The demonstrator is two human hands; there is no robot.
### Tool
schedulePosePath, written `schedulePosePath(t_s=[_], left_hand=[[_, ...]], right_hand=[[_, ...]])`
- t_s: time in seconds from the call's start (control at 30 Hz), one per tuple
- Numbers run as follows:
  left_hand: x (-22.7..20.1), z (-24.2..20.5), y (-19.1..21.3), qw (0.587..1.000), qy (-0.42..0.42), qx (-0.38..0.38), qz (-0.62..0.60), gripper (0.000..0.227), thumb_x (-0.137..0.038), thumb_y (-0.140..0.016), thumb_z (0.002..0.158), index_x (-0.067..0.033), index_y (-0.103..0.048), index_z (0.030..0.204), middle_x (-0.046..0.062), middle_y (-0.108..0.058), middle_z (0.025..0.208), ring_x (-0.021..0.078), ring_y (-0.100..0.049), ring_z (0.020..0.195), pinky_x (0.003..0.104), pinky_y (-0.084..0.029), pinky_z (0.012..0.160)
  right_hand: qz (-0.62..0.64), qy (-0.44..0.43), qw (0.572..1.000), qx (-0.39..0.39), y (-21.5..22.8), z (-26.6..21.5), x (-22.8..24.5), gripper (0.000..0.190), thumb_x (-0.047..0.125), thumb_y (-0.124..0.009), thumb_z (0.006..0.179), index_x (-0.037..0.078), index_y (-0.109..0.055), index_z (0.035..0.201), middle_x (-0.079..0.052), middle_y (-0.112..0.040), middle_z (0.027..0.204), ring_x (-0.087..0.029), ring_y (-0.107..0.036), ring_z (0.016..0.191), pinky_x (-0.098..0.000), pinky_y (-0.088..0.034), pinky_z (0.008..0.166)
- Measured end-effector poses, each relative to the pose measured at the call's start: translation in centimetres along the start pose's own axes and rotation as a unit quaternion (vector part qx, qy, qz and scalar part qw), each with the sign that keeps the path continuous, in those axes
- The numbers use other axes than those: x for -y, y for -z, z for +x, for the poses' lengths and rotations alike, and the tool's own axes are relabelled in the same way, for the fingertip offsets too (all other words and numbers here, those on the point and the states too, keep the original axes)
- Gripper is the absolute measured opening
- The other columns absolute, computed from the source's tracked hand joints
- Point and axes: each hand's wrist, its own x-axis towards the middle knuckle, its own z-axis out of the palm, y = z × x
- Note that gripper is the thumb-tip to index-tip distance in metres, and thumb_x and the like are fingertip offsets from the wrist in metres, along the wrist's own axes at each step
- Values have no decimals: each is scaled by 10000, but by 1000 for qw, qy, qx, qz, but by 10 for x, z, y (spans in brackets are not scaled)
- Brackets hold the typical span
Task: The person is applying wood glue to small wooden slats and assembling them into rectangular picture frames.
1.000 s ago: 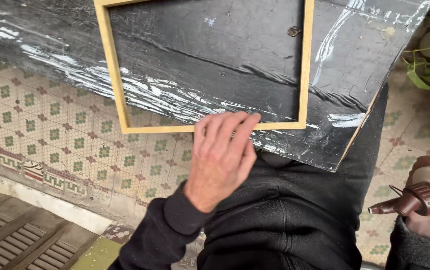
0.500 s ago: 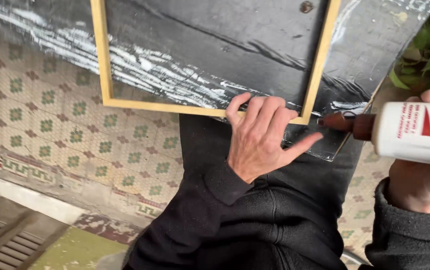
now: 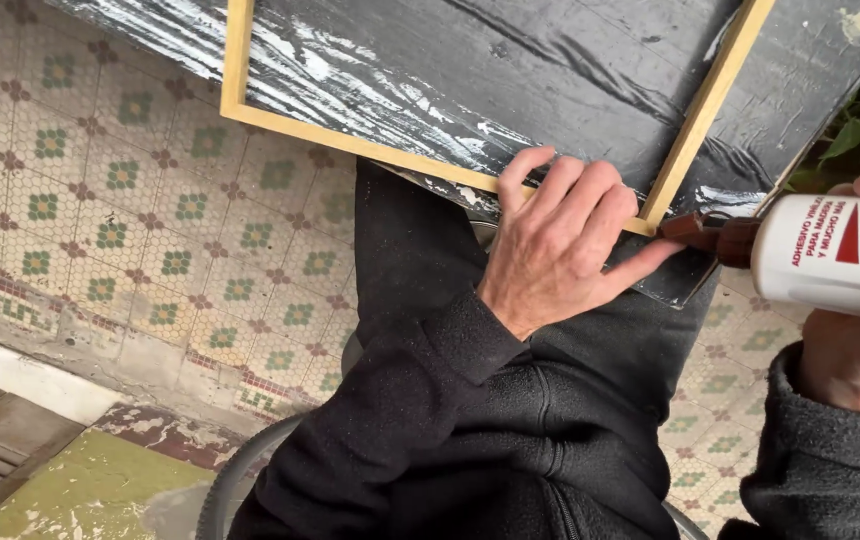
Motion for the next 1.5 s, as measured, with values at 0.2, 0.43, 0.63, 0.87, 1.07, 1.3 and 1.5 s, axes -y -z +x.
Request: schedulePosePath(t_s=[0.2,0.43,0.63,0.87,1.07,1.3,1.5], left_hand=[[-1,-1,0,1000,17,2,-8,427,-476,-818,933,-105,-616,994,18,-558,1039,192,-549,1030,486,-309,1167],[0,-1,-3,1000,24,-5,0,417,-456,-822,931,-114,-589,981,18,-539,1021,197,-540,1017,487,-306,1161],[-1,-1,0,1000,28,1,1,402,-430,-830,933,-121,-575,968,17,-532,1016,196,-538,1019,473,-309,1145],[-1,4,13,999,12,15,-47,364,-343,-817,877,-92,-595,1019,50,-506,1028,230,-531,1014,508,-307,1145],[8,-9,5,999,-12,13,-32,307,-155,-794,867,-89,-595,1091,36,-532,1133,210,-544,1116,459,-297,1185],[11,-12,0,999,-20,15,-29,315,-165,-809,878,-86,-597,1098,45,-528,1150,222,-544,1139,501,-293,1239],[14,-15,-3,999,-32,-3,-33,349,-179,-816,877,-76,-597,1128,57,-530,1199,237,-537,1176,504,-288,1233]], right_hand=[[30,-50,998,-7,-4,7,9,784,730,-459,1066,1,-526,1345,-95,-565,1225,-226,-584,1126,-393,-520,1076],[25,-55,996,60,9,13,-3,776,754,-486,1020,56,-502,1360,-60,-530,1260,-186,-554,1190,-408,-499,1116],[1,-54,992,112,-8,32,32,777,759,-598,956,113,-525,1382,-52,-555,1311,-165,-561,1231,-429,-543,1102],[108,-93,968,209,-7,49,42,588,337,-837,872,189,-533,1354,1,-541,1324,-167,-529,1359,-441,-530,1115],[32,-132,967,216,-10,52,54,594,295,-767,877,157,-547,1411,-20,-529,1351,-205,-580,1326,-428,-541,1035],[-43,-78,969,232,13,45,20,474,212,-688,1039,84,-464,1436,-66,-494,1346,-201,-528,1356,-418,-540,1113],[-25,-34,967,252,0,47,29,521,322,-650,1025,71,-499,1456,-58,-509,1347,-191,-569,1290,-404,-556,1057]])
